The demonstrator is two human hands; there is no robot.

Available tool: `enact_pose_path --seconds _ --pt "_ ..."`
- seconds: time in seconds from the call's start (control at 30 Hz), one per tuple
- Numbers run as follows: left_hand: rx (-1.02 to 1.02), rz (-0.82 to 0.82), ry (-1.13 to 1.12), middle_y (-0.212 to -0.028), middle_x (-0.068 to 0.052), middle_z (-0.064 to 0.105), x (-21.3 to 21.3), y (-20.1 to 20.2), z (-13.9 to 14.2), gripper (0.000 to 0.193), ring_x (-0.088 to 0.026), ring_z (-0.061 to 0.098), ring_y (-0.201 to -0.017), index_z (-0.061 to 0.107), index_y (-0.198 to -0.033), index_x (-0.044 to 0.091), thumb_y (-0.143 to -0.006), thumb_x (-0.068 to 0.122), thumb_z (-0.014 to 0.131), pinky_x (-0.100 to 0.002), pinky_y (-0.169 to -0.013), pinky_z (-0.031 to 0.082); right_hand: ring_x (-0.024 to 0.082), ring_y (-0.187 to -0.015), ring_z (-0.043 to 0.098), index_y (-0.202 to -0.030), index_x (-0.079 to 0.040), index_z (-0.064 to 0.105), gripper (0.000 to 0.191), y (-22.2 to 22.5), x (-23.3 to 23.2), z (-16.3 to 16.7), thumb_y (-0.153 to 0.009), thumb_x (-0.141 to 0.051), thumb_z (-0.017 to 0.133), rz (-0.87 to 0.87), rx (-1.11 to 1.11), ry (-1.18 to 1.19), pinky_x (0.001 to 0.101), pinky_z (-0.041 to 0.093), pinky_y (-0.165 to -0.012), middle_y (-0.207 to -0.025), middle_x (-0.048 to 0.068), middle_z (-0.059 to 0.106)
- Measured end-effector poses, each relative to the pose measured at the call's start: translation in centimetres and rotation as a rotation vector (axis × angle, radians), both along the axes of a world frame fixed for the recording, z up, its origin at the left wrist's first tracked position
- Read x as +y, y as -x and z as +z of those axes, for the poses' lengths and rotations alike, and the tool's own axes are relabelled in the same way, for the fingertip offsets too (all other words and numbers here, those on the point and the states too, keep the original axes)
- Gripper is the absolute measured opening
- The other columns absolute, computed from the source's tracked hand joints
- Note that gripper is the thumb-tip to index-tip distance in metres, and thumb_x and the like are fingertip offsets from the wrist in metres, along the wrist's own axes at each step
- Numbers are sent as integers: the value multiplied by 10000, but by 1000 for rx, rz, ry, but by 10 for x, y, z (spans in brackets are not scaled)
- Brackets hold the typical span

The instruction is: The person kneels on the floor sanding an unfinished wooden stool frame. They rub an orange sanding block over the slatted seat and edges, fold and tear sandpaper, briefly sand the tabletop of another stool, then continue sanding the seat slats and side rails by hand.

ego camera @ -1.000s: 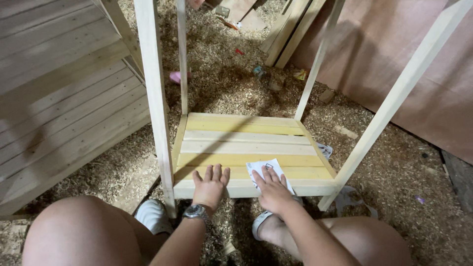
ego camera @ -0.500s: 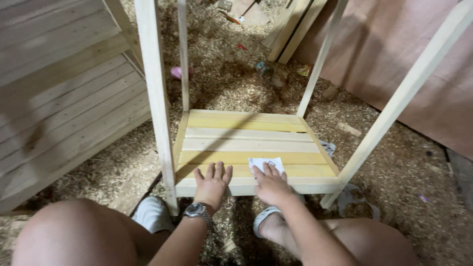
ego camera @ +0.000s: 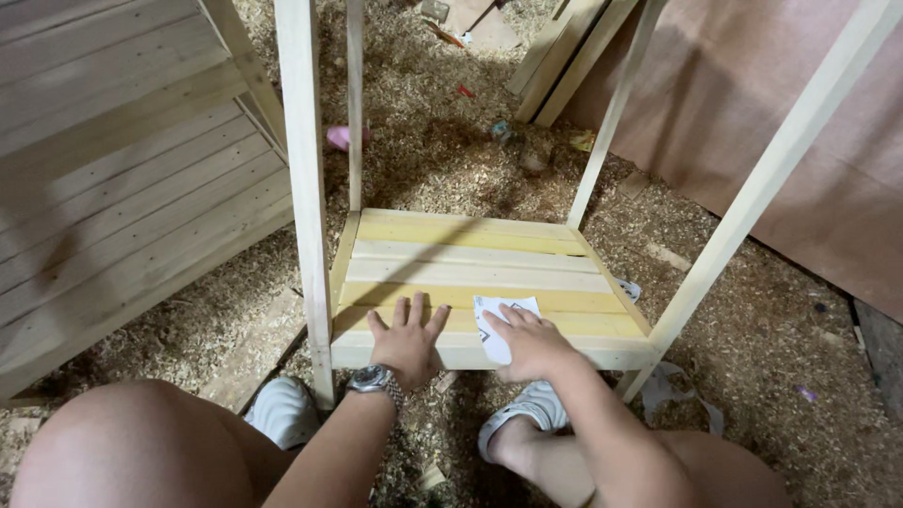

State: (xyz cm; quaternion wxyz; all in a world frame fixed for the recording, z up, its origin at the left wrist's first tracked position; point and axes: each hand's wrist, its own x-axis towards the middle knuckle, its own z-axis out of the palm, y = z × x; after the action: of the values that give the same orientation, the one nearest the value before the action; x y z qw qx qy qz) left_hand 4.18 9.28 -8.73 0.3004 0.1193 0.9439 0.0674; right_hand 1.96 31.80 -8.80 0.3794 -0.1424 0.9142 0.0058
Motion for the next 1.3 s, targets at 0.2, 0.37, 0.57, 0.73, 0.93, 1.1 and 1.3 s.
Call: enact_pose_path --seconds 0.2,0.37,0.57,0.73,0.93,1.1,1.3 --pt "-85 -9 24 -1724 -142 36 2 2 -5 907 -372 65 -1585 84 -1653 307 -938 248 641 -786 -1168 76 312 -1559 251 -1591 -324 372 885 21 35 -55 -793 38 491 7 7 209 396 215 -1267 -1697 51 252" --pt "-140 -10 56 -1732 -119 -16 5 0 -5 959 -352 22 -1591 30 -1652 328 -954 238 682 -772 -1177 58 216 -1564 278 -1612 -316 290 847 20 74 -82 -847 -13 490 -228 99 -9 399 255 -1267 -1703 12 230" --pt "-62 -1 39 -1733 -122 7 4 -7 -8 907 -359 46 -1584 61 -1654 324 -984 249 668 -783 -1164 93 228 -1584 175 -1626 -279 259 729 17 59 -79 -945 -90 435 -416 84 -123 545 166 -1267 -1723 20 155" --pt "-155 -17 75 -1728 -119 -59 5 -8 -4 988 -336 3 -1585 -5 -1652 331 -961 314 701 -746 -1190 71 179 -1586 168 -1616 -333 264 835 20 48 -95 -872 33 364 -215 61 -19 531 164 -1272 -1726 -65 146" --pt "-166 6 50 -1731 -116 -41 3 -12 -4 975 -336 10 -1594 20 -1651 330 -954 342 702 -744 -1199 74 232 -1570 228 -1614 -269 291 652 31 96 -97 -991 -107 396 -485 65 -184 580 189 -1251 -1717 20 189" --pt "-104 15 31 -1728 -124 -21 4 -15 -16 938 -354 27 -1588 56 -1646 327 -956 362 691 -770 -1178 84 286 -1499 377 -1565 -210 378 741 20 63 -117 -863 12 456 -112 146 24 392 330 -1217 -1649 120 330" --pt "-117 12 34 -1730 -118 -14 4 -15 -16 963 -352 29 -1588 64 -1648 321 -942 316 719 -771 -1172 87 278 -1545 294 -1604 -282 298 710 32 102 -108 -945 -54 436 -386 69 -161 523 279 -1227 -1697 52 228"
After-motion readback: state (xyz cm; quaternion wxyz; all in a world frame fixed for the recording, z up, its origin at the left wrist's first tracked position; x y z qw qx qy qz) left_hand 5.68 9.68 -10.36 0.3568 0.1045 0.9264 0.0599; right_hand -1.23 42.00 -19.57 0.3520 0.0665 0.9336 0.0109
